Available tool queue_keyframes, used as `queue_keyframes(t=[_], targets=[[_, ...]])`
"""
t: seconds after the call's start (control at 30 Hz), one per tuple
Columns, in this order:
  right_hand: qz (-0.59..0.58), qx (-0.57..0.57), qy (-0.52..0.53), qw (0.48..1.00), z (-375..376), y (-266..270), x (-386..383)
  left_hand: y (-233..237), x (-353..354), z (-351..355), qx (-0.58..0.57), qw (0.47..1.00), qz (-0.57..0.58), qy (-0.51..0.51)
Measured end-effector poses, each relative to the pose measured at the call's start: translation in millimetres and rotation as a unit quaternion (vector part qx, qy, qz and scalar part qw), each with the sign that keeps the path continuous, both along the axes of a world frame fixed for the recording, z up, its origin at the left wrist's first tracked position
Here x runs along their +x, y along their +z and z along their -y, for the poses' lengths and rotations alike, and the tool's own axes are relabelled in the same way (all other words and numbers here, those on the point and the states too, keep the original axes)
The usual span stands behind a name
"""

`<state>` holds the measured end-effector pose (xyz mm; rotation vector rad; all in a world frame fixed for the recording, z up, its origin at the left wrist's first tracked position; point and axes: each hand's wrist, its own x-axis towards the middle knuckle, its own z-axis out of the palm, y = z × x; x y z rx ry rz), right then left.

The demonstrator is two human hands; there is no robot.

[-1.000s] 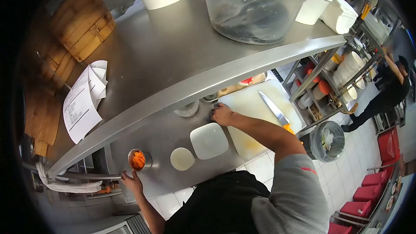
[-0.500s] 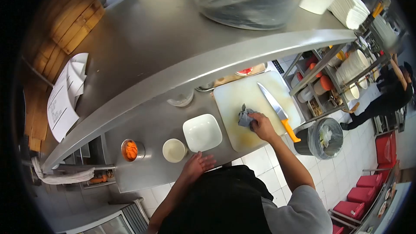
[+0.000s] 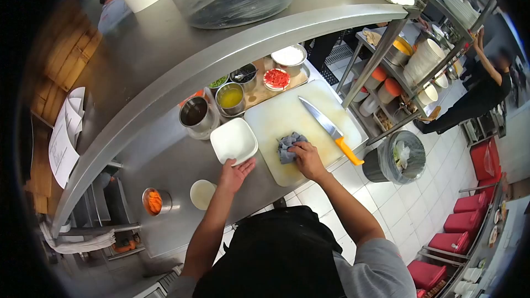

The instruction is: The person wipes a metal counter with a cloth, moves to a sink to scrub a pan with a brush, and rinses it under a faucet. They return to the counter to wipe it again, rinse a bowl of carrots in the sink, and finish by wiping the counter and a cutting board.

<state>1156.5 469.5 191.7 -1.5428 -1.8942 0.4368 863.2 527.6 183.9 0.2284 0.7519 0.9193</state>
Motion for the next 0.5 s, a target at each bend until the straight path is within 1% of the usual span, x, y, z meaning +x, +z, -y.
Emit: queue_keyframes(t=[0.07,0.13,0.17,0.2,0.23,0.27,0.3,0.33,0.37,0.43,0.47,0.5], targets=[[0.018,0.0,0.003,1.0,0.3,5.2,-0.3,-8.5,0.7,-8.4,0.015,1.0,0.002,-0.02],[0.03,0.0,0.011,0.999,-4.0,15.1,-4.8,-3.6,1.2,-4.4,0.001,1.0,0.002,-0.013],[-0.017,-0.024,0.004,1.0,-5.7,18.7,-8.6,-1.0,-1.6,-0.2,-0.01,1.0,-0.002,-0.014],[-0.065,-0.049,-0.006,0.997,-4.2,22.6,-13.9,10.7,-5.2,7.8,-0.014,1.0,-0.006,-0.011],[-0.068,-0.053,-0.003,0.996,-1.7,26.0,-23.2,31.4,-8.4,17.0,-0.043,0.998,-0.031,-0.024],[-0.087,-0.019,0.011,0.996,1.1,29.9,-37.1,52.0,-12.8,25.2,-0.072,0.995,-0.055,-0.036],[-0.106,0.017,0.025,0.994,3.5,33.4,-52.0,71.4,-23.7,35.1,-0.075,0.995,-0.059,-0.034],[-0.076,0.034,0.04,0.996,6.5,36.0,-67.4,90.0,-42.2,48.3,0.007,0.981,-0.18,-0.077],[-0.082,0.034,0.042,0.995,7.1,30.9,-82.2,98.2,-64.4,60.0,0.088,0.943,-0.299,-0.119],[-0.006,0.038,0.09,0.995,8.9,13.6,-112.8,93.1,-130.9,79.9,0.202,0.883,-0.424,-0.021],[0.055,0.015,0.085,0.995,12.0,4.0,-129.9,90.6,-166.5,86.7,0.23,0.818,-0.525,0.048],[0.052,0.018,0.085,0.995,14.5,-0.7,-146.5,87.2,-201.3,89.5,0.256,0.738,-0.614,0.117]])
